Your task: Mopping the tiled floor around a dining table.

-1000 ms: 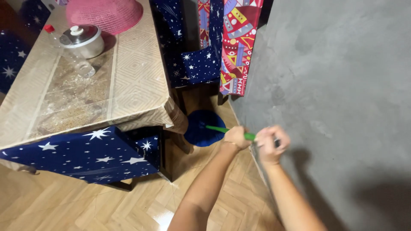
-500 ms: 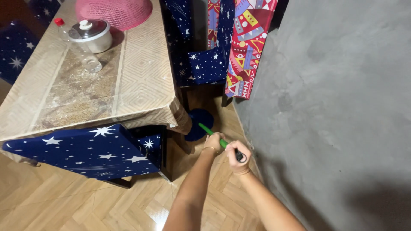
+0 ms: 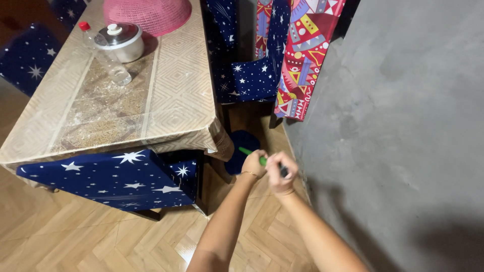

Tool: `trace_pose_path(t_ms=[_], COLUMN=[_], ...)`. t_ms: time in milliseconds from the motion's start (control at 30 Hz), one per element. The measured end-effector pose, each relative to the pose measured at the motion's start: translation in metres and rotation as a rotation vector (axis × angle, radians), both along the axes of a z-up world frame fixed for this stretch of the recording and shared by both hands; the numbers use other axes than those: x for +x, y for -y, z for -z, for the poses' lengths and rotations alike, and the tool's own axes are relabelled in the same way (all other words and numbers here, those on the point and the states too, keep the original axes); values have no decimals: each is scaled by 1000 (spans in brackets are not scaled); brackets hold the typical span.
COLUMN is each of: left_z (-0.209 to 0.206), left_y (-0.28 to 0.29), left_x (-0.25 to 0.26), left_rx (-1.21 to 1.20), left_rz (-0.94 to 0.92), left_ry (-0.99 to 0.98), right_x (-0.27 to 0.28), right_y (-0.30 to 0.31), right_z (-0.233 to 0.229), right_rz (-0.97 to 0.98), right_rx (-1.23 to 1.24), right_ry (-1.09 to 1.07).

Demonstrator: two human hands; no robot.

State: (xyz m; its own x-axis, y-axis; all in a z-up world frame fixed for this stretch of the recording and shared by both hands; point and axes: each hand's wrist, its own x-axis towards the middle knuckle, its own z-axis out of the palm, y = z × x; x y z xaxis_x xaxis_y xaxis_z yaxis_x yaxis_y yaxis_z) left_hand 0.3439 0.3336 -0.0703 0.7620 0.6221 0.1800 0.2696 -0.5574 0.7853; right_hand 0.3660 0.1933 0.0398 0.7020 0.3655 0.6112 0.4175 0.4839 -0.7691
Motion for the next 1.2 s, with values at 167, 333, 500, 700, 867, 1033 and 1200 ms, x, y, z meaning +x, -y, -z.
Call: trace_pose_path(t_ms=[167,333,500,700,867,1033,1200], left_z=[39,-31,-61,27,72,49,16], left_y=[-10,20,25,-16,-20,-15,-19], left_x=[9,35,38,70,54,50,74], left_rx=[-20,-123,-243,-77,-83,146,-39], left_rz=[-33,-33,183,11,51,55,47], left_ry=[59,175,206,249,126,370,186], right_x=[-5,15,17,30,21,30,61], right_y=[3,16,7,-27,-16,-14,-27], right_z=[-1,-73,-98,-28,22,23,-4], right_rz=[24,7,111,207,160,81,122], right_rx=[-50,-159,-147,68,-14,-113,-157], right_ry=[181,-8,33,6,134,117,47])
